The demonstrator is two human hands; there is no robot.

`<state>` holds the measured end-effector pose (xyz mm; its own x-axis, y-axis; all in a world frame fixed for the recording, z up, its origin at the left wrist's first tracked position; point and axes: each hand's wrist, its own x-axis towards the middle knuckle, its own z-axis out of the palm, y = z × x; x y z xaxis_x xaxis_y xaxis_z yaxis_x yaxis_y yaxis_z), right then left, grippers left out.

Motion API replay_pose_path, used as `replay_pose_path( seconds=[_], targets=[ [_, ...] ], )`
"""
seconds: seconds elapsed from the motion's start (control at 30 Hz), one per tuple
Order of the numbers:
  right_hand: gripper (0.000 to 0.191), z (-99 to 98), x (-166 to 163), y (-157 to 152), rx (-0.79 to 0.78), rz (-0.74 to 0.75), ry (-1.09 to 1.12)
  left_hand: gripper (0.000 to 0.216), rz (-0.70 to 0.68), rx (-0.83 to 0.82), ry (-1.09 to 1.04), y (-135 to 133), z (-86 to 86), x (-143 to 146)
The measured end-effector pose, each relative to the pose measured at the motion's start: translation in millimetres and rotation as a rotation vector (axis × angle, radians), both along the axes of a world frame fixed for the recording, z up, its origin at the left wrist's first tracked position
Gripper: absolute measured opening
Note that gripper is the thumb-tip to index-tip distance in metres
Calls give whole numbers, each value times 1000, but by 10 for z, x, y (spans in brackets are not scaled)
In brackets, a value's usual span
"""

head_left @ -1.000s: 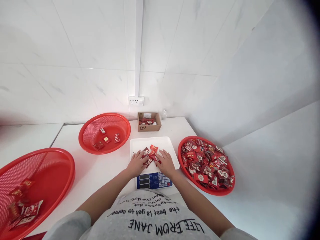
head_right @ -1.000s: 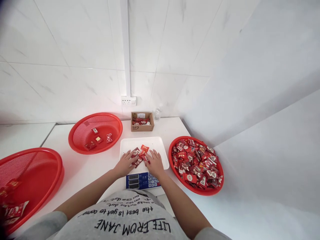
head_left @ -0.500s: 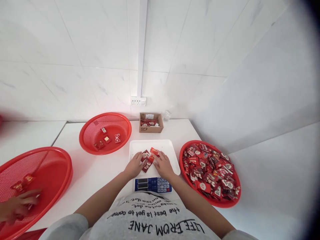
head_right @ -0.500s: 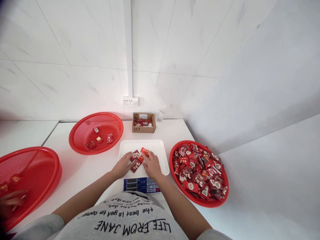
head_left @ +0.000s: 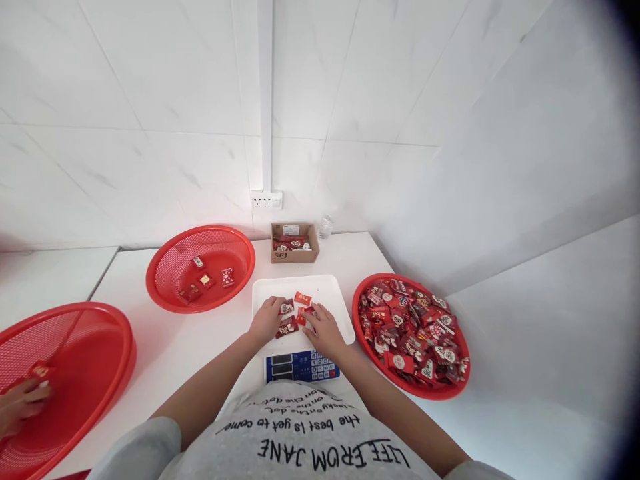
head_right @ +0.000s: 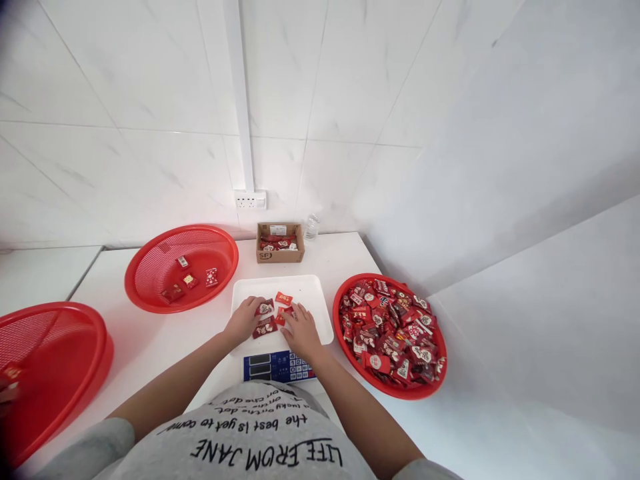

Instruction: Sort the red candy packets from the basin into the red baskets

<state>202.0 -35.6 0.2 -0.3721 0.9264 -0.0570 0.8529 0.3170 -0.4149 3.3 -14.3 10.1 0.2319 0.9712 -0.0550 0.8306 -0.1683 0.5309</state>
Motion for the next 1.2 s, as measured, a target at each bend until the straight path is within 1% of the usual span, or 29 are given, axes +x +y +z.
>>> replay_pose_path(
  seconds=[0.07, 0.17, 0.23, 0.33, 0.53, 0.7, 0.8, 0.93, 1.0, 1.1, 1.2],
  targets=[
    [46, -37, 13, -11, 9, -27, 44, 33, -35, 62, 38, -5, -20, -4],
    [47, -106, 36, -27, 25, -68, 122, 27, -137, 145, 101, -34, -36, -30],
    [47, -136, 50, -34, 17, -83, 150, 26, -190, 188, 104, -70, -36, -48],
    [46, -151, 70, -33, 3, -96, 159, 24, -218, 225, 74, -139, -29, -61],
    [46, -155, 63, 2, 14, -111, 184, 22, -189, 240, 33, -234, -27, -36],
    [44, -177, 4, 17, 10, -67, 212, 23, -214, 217, 36, -216, -45, -9],
    [45, -154, -22, 47, 27, -50, 209, 24, -207, 201, 30, -202, -62, -2],
    [53, -63, -74, 166, 19, -40, 119, 26, -203, 170, 7, -181, -68, 8],
    [56, -19, -120, 241, 4, -31, 65, 33, -196, 141, -10, -169, -60, 17],
    [56, 9, -197, 321, -45, 14, 3, 45, -171, 101, -64, -165, -46, 20],
    [54, -10, -250, 336, -85, 76, -32, 47, -112, 96, -114, -192, -49, -20]
  ],
)
